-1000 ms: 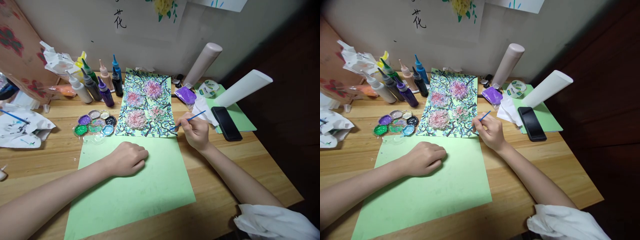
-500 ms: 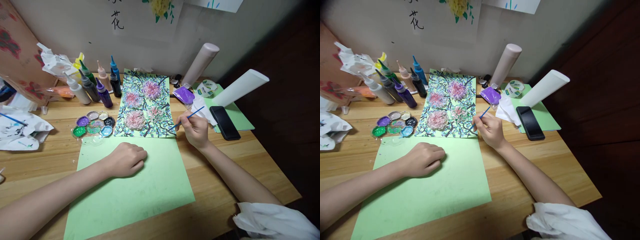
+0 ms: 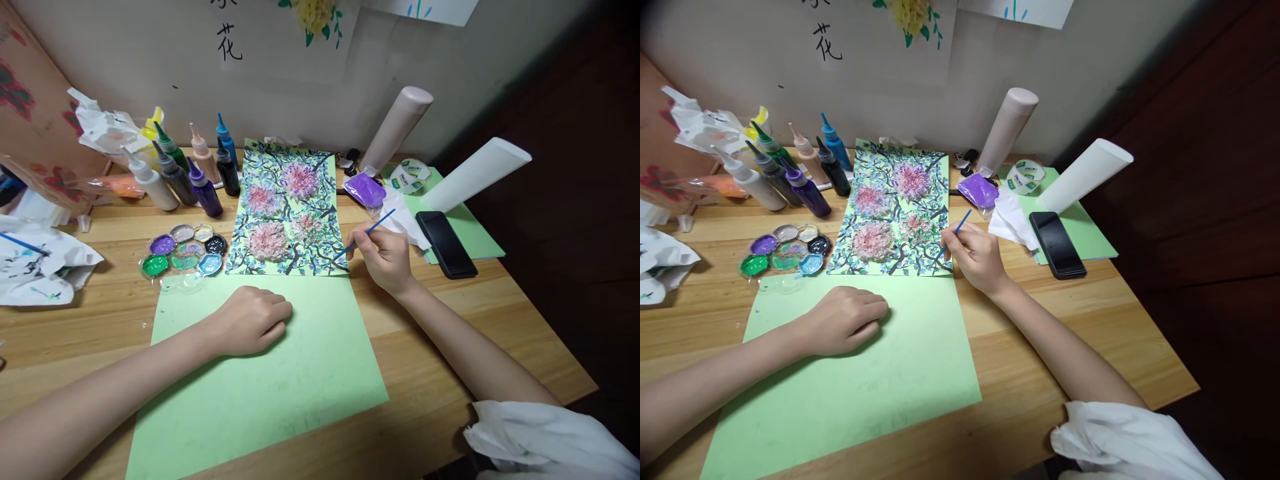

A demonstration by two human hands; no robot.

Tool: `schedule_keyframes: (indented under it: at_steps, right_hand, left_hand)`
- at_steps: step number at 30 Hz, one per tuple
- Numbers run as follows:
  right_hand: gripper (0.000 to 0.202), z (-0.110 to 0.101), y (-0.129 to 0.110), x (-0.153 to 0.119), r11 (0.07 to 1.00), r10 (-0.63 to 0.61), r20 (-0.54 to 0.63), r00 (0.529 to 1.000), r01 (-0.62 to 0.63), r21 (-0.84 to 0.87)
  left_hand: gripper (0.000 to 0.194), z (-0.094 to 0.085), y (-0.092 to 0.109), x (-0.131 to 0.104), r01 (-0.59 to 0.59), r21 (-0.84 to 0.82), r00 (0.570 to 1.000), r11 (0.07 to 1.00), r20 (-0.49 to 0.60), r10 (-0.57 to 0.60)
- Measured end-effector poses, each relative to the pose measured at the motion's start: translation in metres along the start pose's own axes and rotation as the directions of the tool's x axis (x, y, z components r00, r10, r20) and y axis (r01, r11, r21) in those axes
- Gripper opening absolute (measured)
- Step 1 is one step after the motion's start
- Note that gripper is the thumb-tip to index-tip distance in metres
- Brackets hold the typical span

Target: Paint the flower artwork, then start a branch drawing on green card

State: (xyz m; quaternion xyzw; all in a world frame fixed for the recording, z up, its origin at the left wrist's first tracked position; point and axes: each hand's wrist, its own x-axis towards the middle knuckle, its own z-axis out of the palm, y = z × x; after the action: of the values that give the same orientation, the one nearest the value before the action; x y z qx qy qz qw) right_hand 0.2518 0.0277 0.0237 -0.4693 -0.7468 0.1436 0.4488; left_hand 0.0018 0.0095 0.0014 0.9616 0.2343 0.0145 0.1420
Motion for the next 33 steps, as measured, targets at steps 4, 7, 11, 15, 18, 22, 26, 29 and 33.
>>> schedule_keyframes:
  at_steps: [4,7,11,15,18,22,26,29,33]
  right_hand:
    - [0.035,-0.001,0.0,0.001,0.999,-0.021,0.015,1.0,0.022,-0.038]
    - [0.033,-0.004,0.001,0.001,0.999,-0.009,0.0,1.0,0.009,-0.031]
    - [0.033,-0.008,0.002,0.002,0.999,0.028,-0.073,0.997,-0.025,0.044]
    - [0.032,-0.008,0.001,0.003,0.999,-0.045,0.053,0.998,0.046,-0.025]
    - [0.031,-0.008,0.0,0.004,0.99,-0.107,0.12,0.987,0.117,-0.076]
    - [0.035,-0.009,0.0,0.005,0.985,-0.13,0.148,0.98,0.145,-0.093]
    - [0.033,-0.01,0.001,0.006,0.986,-0.113,0.15,0.982,0.13,-0.101]
    - [0.028,-0.01,0.002,0.006,0.987,-0.115,0.135,0.984,0.129,-0.094]
    - [0.028,-0.011,0.003,0.007,0.985,-0.116,0.159,0.98,0.134,-0.109]
  left_hand:
    - [0.014,-0.001,0.0,0.0,-0.002,0.008,1.0,1.0,0.007,0.002]
    - [0.014,-0.002,0.001,0.0,-0.001,0.009,1.0,1.0,0.011,0.001]
    - [0.014,-0.002,0.001,0.0,0.001,0.009,1.0,1.0,0.009,-0.001]
    - [0.013,-0.001,0.0,0.0,0.0,0.008,1.0,1.0,0.021,0.0]
    - [0.012,-0.001,0.0,0.0,-0.004,0.012,1.0,1.0,0.022,0.003]
    - [0.013,-0.002,0.001,-0.001,-0.003,0.02,1.0,1.0,0.023,0.002]
    - [0.013,-0.001,0.001,-0.001,-0.002,0.02,1.0,1.0,0.022,0.001]
    - [0.013,-0.001,0.001,-0.001,-0.003,0.018,1.0,1.0,0.017,0.002]
    - [0.013,0.0,0.001,-0.001,-0.001,0.016,1.0,1.0,0.005,0.001]
